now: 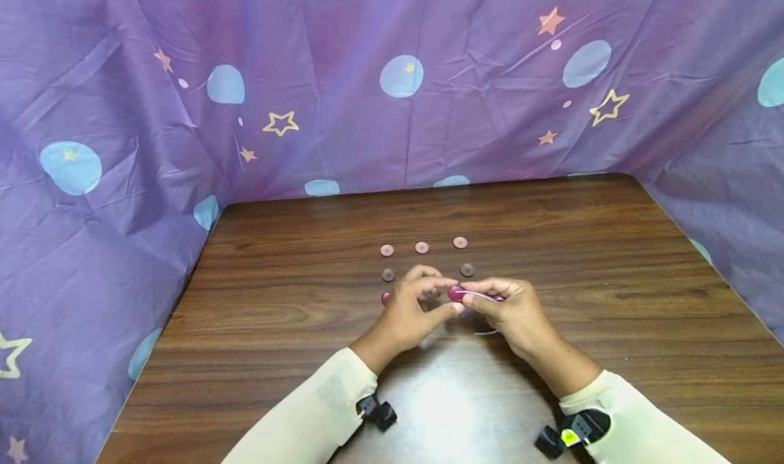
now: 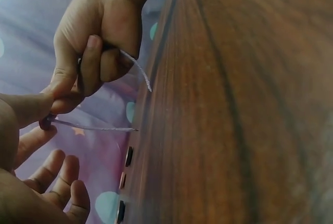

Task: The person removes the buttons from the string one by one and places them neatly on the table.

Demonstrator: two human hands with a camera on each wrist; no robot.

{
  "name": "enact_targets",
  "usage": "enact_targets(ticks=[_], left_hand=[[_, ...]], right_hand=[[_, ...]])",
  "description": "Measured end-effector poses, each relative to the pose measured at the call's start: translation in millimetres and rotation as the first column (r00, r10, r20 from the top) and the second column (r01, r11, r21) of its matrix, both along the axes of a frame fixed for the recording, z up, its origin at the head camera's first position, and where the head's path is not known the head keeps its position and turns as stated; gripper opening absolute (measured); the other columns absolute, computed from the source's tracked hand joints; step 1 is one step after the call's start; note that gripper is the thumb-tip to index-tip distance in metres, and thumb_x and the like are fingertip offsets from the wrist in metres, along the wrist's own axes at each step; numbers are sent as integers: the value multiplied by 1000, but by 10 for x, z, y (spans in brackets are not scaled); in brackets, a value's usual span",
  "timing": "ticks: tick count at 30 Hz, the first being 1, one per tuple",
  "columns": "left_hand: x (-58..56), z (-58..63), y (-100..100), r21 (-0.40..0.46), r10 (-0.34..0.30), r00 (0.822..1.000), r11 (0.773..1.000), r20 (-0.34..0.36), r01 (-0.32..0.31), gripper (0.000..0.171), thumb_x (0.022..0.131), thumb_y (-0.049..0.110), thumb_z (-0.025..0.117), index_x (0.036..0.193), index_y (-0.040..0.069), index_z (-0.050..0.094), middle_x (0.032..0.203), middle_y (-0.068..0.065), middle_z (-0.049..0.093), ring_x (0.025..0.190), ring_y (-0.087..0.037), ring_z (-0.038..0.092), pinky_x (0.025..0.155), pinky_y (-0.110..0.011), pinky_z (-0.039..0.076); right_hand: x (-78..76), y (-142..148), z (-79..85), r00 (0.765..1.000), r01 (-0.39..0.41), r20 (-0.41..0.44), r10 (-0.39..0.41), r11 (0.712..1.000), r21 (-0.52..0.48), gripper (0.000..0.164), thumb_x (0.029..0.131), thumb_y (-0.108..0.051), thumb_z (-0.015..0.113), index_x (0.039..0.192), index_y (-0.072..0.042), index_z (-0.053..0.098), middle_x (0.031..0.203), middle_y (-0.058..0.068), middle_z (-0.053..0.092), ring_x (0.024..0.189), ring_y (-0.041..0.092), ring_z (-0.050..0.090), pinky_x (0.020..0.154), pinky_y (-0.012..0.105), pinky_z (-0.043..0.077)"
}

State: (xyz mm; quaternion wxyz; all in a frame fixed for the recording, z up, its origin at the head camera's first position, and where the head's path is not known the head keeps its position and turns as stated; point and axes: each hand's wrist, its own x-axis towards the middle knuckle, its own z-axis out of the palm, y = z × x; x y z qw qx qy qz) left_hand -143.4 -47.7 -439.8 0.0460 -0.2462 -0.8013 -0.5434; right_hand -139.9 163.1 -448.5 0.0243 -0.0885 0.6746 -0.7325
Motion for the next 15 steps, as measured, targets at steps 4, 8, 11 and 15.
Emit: enact_targets(ticks=[4,8,11,15], left_hand=[[4,-2,3,12,13,999,1000,-50,-13,33,88,10,89,119,4,82,120,-15,69,106,-33,71,90,-41,64],[5,-20,12,25,32,996,999,-86,-29,31,86,10,91,116,4,83,119,-13,70,107,-26,68,92,-42,61],[14,-34,12,32,41,996,999,-76,-38,31,85,9,91,115,5,83,122,-13,68,109,-17,63,92,-47,60],[19,-44,2,42,46,998,998,-50,-44,32,85,9,92,115,5,83,126,-16,67,112,-12,60,93,-50,60]], right_hand=[[-7,2,-8,1000,2,-6,-2,1000,1,36,94,10,76,93,-25,86,92,-12,84,60,-3,51,47,18,33],[-11,6,-12,1000,12,-9,-12,1000,19,33,94,8,78,92,-24,87,88,-13,82,56,-1,42,45,23,29],[-3,5,-15,1000,12,-17,-11,1000,24,32,94,8,78,92,-23,87,85,-13,81,57,-1,42,46,27,27],[5,-5,-18,999,14,-37,-13,999,30,31,93,9,78,92,-21,87,81,-13,78,57,-1,42,46,30,25]])
